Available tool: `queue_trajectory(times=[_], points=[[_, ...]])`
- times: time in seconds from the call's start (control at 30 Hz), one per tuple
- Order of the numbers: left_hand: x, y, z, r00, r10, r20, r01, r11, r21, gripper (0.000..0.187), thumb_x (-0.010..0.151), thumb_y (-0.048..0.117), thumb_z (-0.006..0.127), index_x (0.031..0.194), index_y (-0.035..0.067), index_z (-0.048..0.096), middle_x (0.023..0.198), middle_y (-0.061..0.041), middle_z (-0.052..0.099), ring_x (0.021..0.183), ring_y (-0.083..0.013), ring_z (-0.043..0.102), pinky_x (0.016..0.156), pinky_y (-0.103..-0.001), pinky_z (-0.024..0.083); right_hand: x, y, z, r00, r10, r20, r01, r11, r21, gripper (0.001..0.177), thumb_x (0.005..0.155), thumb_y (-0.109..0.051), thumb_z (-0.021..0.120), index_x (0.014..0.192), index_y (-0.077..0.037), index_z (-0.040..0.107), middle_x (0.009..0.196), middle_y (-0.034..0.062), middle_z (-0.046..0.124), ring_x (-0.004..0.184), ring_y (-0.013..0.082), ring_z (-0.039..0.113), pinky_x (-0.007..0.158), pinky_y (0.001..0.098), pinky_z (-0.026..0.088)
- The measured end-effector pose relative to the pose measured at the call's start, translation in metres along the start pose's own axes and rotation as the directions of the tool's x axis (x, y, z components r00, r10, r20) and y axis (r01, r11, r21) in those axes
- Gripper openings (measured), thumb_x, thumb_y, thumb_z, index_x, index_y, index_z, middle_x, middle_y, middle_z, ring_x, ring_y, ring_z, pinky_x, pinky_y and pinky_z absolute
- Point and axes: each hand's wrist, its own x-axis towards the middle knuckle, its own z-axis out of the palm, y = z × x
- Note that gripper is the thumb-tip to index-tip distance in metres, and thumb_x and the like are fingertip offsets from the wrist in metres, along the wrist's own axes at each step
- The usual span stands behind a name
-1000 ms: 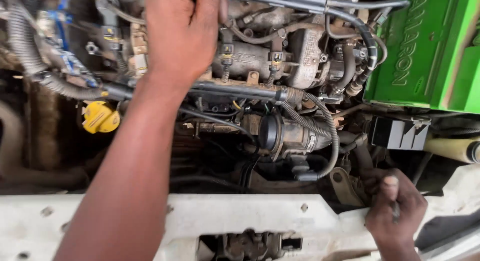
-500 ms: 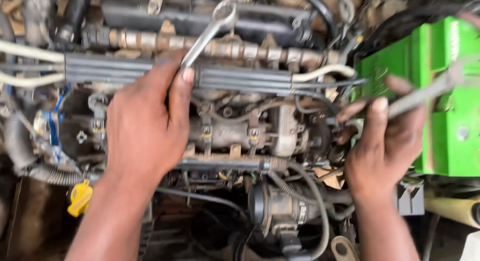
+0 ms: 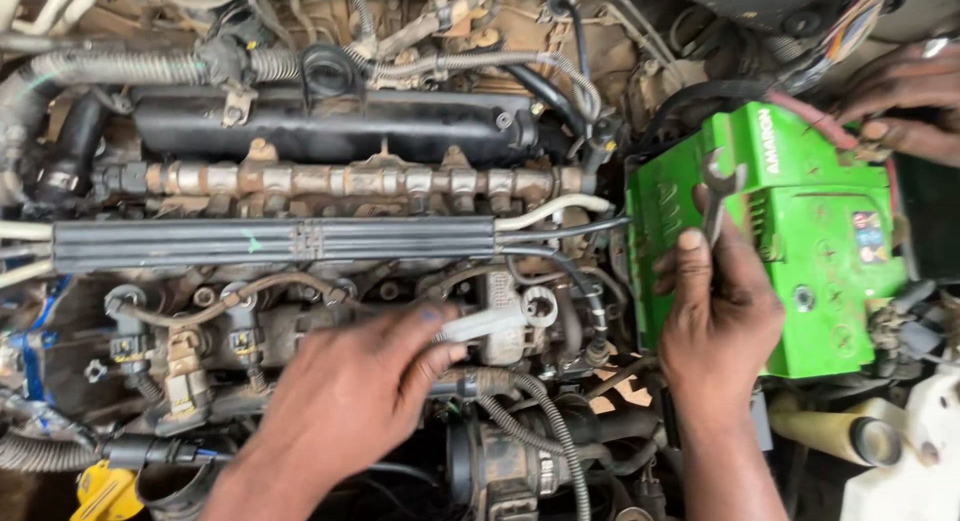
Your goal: Repairing or maintaining components inside the engine bay of a white car using wrenches.
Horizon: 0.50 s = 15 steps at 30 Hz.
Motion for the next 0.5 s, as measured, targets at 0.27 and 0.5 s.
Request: queue_trajectory(times=[0.27,0.5], points=[[0.006,0.017,0.008,0.968,0.005,0.250,-0.007,1.000,0.011,0.034,0.097,0.037,0.061,0.120,0.015,0.071,0.093,-0.011,0.076,0.077,-0.0343,0.073,0.071,-0.047,0.058,0.016,0.017,0.000,0.993,0.115,0.026,-0.115,0.993,0.015,0.040,0.108,-0.008,0.057,0.146,0.004,0.057,0.096,0.0062,0.073,0.082,0.0074,0.065,0.070,0.0220,0.053],[0.007,-0.014,0.019,0.984,-0.002,0.180,-0.004,1.000,0.030,0.036,0.098,0.035,0.059,0.127,0.014,0.068,0.109,-0.012,0.075,0.083,-0.0356,0.075,0.073,-0.047,0.060,0.033,-0.022,0.018,0.961,-0.276,0.015,0.262,0.894,-0.365,0.034,0.110,-0.005,0.059,0.141,0.009,0.064,0.111,0.0193,0.073,0.097,0.0200,0.068,0.086,0.0296,0.053]])
